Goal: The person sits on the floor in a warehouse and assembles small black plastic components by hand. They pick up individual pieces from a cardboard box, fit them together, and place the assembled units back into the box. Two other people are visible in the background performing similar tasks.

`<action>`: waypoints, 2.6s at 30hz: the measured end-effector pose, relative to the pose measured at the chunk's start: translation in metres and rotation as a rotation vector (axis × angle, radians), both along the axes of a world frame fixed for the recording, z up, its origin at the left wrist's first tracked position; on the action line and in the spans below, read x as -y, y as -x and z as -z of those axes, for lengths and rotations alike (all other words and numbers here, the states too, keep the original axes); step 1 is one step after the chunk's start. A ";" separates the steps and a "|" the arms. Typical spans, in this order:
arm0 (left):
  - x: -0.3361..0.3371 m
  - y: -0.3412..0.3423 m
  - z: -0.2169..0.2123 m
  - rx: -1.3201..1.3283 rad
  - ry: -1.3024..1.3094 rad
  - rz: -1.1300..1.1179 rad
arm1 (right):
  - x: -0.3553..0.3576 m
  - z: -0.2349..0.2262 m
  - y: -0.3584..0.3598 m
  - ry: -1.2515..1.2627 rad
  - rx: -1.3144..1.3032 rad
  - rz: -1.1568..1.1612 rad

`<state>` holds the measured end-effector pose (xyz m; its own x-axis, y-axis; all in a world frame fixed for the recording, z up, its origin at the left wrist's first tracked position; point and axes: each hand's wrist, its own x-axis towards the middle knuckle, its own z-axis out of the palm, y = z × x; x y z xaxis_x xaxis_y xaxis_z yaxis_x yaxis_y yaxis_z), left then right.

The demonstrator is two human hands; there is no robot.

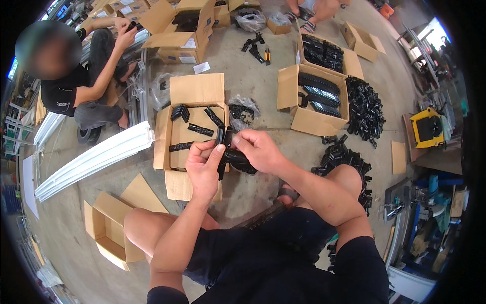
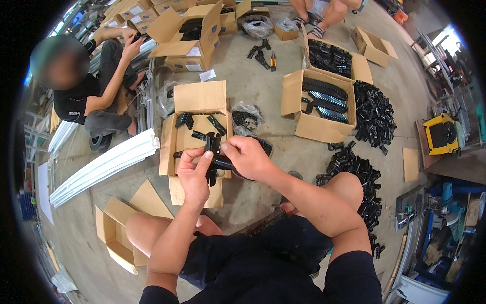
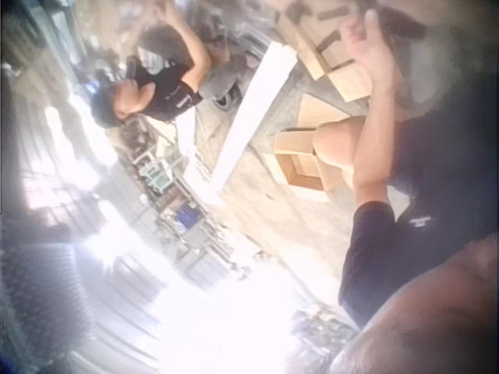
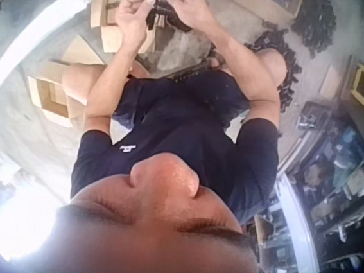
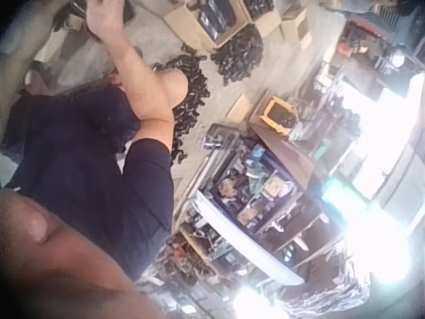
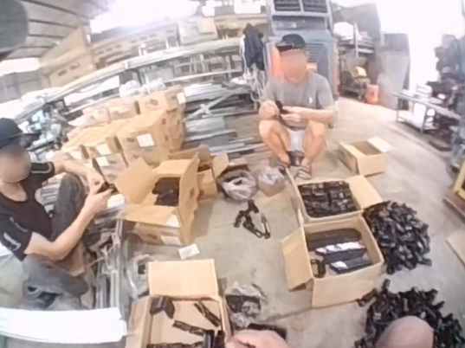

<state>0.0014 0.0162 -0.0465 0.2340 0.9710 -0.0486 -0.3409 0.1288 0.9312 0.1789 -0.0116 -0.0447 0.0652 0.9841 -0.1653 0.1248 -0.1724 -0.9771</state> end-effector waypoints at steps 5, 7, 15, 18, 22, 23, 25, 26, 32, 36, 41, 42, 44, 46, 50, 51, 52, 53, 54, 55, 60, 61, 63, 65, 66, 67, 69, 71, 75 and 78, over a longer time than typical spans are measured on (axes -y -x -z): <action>-0.006 0.004 0.002 0.040 0.022 -0.041 | 0.006 -0.014 0.011 -0.065 -0.091 -0.030; -0.013 0.004 0.000 0.006 0.011 -0.039 | 0.007 -0.022 0.008 -0.021 0.044 -0.028; -0.018 0.002 0.007 -0.229 0.041 0.237 | 0.019 -0.093 -0.122 -0.586 0.912 0.202; -0.008 -0.001 0.001 -0.283 0.040 0.377 | 0.072 -0.115 -0.186 -0.536 1.177 0.285; 0.013 -0.013 -0.008 -0.401 -0.004 0.581 | 0.203 -0.085 -0.241 -0.152 1.263 0.424; 0.019 -0.016 -0.009 -0.431 -0.004 0.634 | 0.248 -0.065 -0.246 -0.044 1.267 0.430; 0.029 -0.018 -0.011 -0.482 -0.005 0.707 | 0.329 -0.028 -0.242 0.352 1.164 0.444; 0.034 -0.020 -0.012 -0.506 -0.007 0.747 | 0.378 0.001 -0.243 0.501 1.141 0.435; 0.049 -0.015 -0.016 -0.562 0.004 0.876 | 0.632 0.076 -0.222 1.226 0.972 0.407; 0.041 -0.012 -0.016 -0.560 -0.076 0.911 | 0.683 0.045 -0.241 1.515 1.008 0.697; 0.015 -0.017 -0.053 -0.774 -0.416 0.875 | 0.611 0.021 -0.276 0.974 0.931 0.782; 0.007 -0.014 -0.068 -0.834 -0.440 0.835 | 0.560 0.000 -0.275 0.878 0.915 0.773; -0.015 0.001 -0.077 -0.808 -0.515 0.659 | 0.457 -0.032 -0.273 0.607 0.926 0.690; -0.040 0.018 -0.081 -0.745 -0.451 0.487 | 0.351 -0.058 -0.262 0.225 0.953 0.622; -0.074 0.062 -0.084 -0.417 -0.216 0.111 | 0.134 -0.105 -0.179 -0.123 0.858 0.297; -0.076 0.073 -0.085 -0.362 -0.189 0.046 | 0.087 -0.111 -0.141 -0.189 0.948 0.142; -0.079 0.083 -0.089 -0.295 -0.167 -0.012 | 0.048 -0.099 -0.114 -0.232 0.867 0.010; -0.081 0.090 -0.090 -0.225 -0.145 -0.065 | 0.014 -0.082 -0.087 -0.255 0.914 -0.121; -0.081 0.095 -0.093 -0.170 -0.133 -0.111 | -0.018 -0.063 -0.058 -0.169 0.918 -0.222; -0.082 0.097 -0.098 -0.099 -0.127 -0.131 | -0.039 -0.037 -0.031 -0.185 0.956 -0.272; -0.090 0.129 -0.113 0.138 -0.101 -0.298 | -0.127 0.105 0.075 -0.011 0.946 -0.494; -0.092 0.136 -0.114 0.188 -0.093 -0.338 | -0.139 0.120 0.094 0.096 0.945 -0.510; -0.094 0.154 -0.112 0.322 -0.066 -0.376 | -0.159 0.148 0.122 0.072 0.980 -0.477; -0.091 0.172 -0.110 0.509 -0.045 -0.389 | -0.183 0.166 0.138 0.024 1.020 -0.405; -0.088 0.177 -0.118 0.512 -0.001 -0.461 | -0.195 0.174 0.145 -0.003 1.034 -0.352; -0.085 0.183 -0.123 0.525 0.010 -0.510 | -0.208 0.181 0.150 -0.030 1.047 -0.296; -0.084 0.195 -0.129 0.541 0.035 -0.604 | -0.238 0.180 0.160 -0.010 1.048 -0.249; -0.085 0.209 -0.125 0.567 0.017 -0.607 | -0.268 0.189 0.161 0.021 1.079 -0.229; -0.085 0.219 -0.120 0.561 0.012 -0.597 | -0.306 0.207 0.170 0.132 1.095 -0.185; -0.089 0.219 -0.118 0.586 0.052 -0.560 | -0.310 0.218 0.180 0.200 1.058 -0.061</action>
